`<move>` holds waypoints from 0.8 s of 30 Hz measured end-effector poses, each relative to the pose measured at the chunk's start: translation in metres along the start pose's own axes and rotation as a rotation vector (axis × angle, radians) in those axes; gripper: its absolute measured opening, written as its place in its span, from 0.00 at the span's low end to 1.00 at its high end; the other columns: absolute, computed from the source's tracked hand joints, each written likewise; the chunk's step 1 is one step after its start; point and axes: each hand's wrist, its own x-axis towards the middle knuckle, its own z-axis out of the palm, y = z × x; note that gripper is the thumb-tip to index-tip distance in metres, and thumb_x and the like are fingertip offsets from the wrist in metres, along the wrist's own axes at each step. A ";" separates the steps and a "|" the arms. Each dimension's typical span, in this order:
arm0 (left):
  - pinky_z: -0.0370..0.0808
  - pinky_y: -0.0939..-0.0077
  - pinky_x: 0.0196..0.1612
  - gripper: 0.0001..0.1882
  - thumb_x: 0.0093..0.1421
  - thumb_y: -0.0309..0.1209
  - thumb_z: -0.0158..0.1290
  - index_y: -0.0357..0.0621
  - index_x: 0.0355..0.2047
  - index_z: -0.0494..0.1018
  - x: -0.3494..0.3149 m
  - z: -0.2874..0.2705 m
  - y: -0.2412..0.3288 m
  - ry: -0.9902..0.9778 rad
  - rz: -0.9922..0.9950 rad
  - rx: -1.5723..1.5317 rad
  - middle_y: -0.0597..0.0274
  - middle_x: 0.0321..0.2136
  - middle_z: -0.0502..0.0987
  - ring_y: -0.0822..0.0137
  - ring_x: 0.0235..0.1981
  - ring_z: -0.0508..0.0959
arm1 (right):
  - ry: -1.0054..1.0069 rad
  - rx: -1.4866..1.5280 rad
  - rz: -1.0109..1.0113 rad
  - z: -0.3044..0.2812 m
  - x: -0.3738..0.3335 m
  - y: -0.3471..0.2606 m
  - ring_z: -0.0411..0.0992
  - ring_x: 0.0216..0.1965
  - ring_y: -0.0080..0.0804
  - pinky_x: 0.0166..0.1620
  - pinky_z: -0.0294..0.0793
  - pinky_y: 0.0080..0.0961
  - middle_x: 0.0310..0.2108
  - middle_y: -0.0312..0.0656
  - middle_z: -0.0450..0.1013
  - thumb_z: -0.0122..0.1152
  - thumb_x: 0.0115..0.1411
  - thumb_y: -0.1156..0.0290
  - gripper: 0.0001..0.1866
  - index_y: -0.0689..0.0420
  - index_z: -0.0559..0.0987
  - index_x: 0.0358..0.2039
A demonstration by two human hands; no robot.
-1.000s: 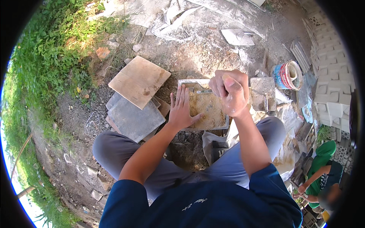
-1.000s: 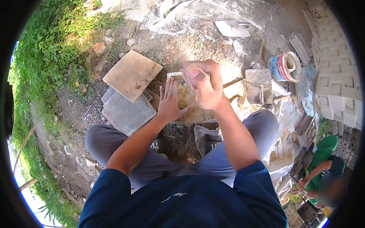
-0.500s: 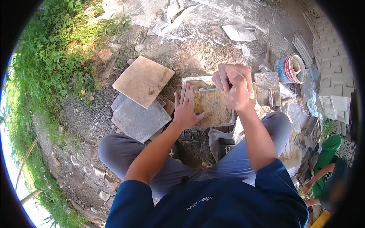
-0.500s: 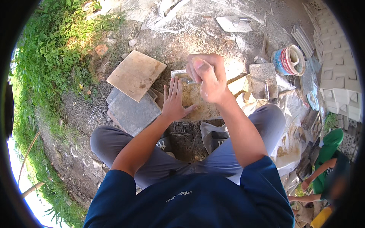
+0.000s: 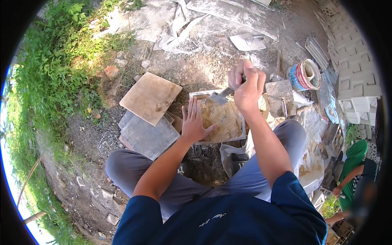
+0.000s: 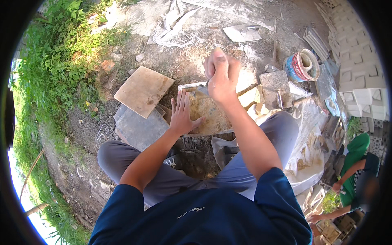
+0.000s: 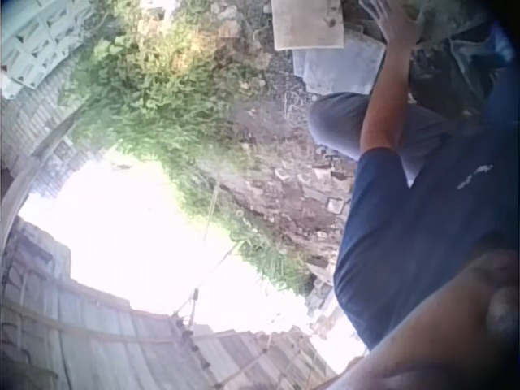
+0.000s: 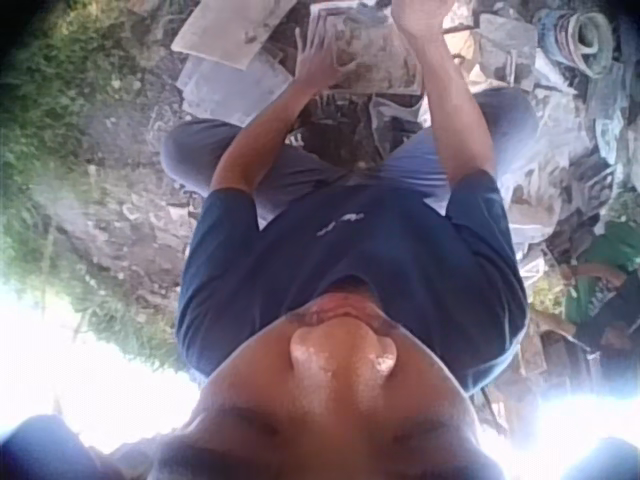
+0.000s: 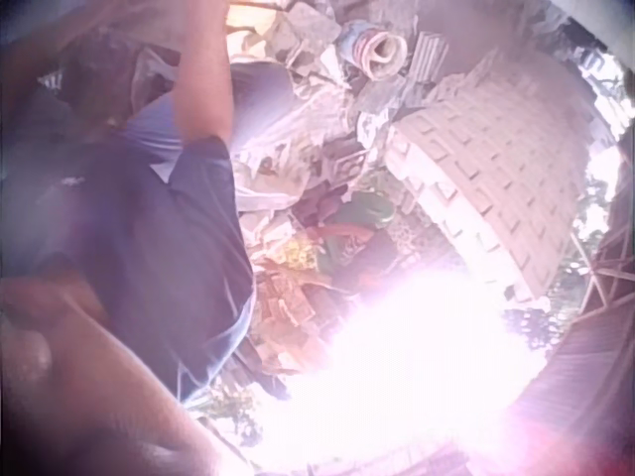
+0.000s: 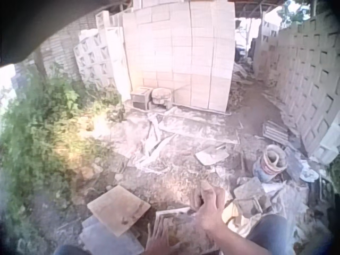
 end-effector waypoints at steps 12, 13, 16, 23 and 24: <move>0.44 0.37 0.72 0.48 0.60 0.52 0.60 0.42 0.71 0.53 0.006 0.001 -0.016 0.099 0.057 -0.098 0.48 0.74 0.46 0.47 0.76 0.43 | 0.247 -0.086 -0.080 -0.015 0.002 -0.036 0.48 0.16 0.19 0.21 0.46 0.24 0.14 0.32 0.54 0.43 0.76 0.54 0.28 0.55 0.60 0.20; 0.44 0.38 0.72 0.45 0.62 0.53 0.58 0.43 0.71 0.54 0.006 0.002 -0.014 0.110 0.061 -0.080 0.48 0.74 0.46 0.47 0.76 0.44 | 0.249 -0.091 -0.082 -0.019 -0.002 -0.035 0.48 0.16 0.19 0.21 0.46 0.24 0.14 0.32 0.54 0.43 0.76 0.54 0.28 0.55 0.60 0.20; 0.44 0.38 0.73 0.43 0.63 0.52 0.57 0.48 0.71 0.55 0.008 0.003 -0.011 0.132 0.074 -0.053 0.49 0.74 0.47 0.47 0.75 0.44 | 0.179 -0.129 0.012 -0.035 -0.018 -0.021 0.50 0.16 0.19 0.21 0.48 0.23 0.15 0.31 0.55 0.42 0.77 0.56 0.27 0.55 0.60 0.19; 0.39 0.31 0.71 0.50 0.57 0.55 0.60 0.52 0.73 0.52 0.009 -0.002 0.024 0.052 0.182 0.023 0.52 0.74 0.47 0.48 0.76 0.43 | -0.049 0.007 0.255 -0.081 -0.041 0.012 0.54 0.18 0.20 0.23 0.53 0.24 0.16 0.31 0.57 0.50 0.74 0.57 0.25 0.56 0.62 0.21; 0.35 0.29 0.71 0.53 0.55 0.60 0.59 0.50 0.73 0.51 0.003 -0.003 0.024 0.028 0.185 0.087 0.53 0.75 0.47 0.49 0.76 0.42 | 0.027 0.022 0.266 -0.069 -0.044 0.004 0.53 0.18 0.20 0.23 0.53 0.24 0.16 0.30 0.57 0.51 0.74 0.59 0.24 0.57 0.63 0.22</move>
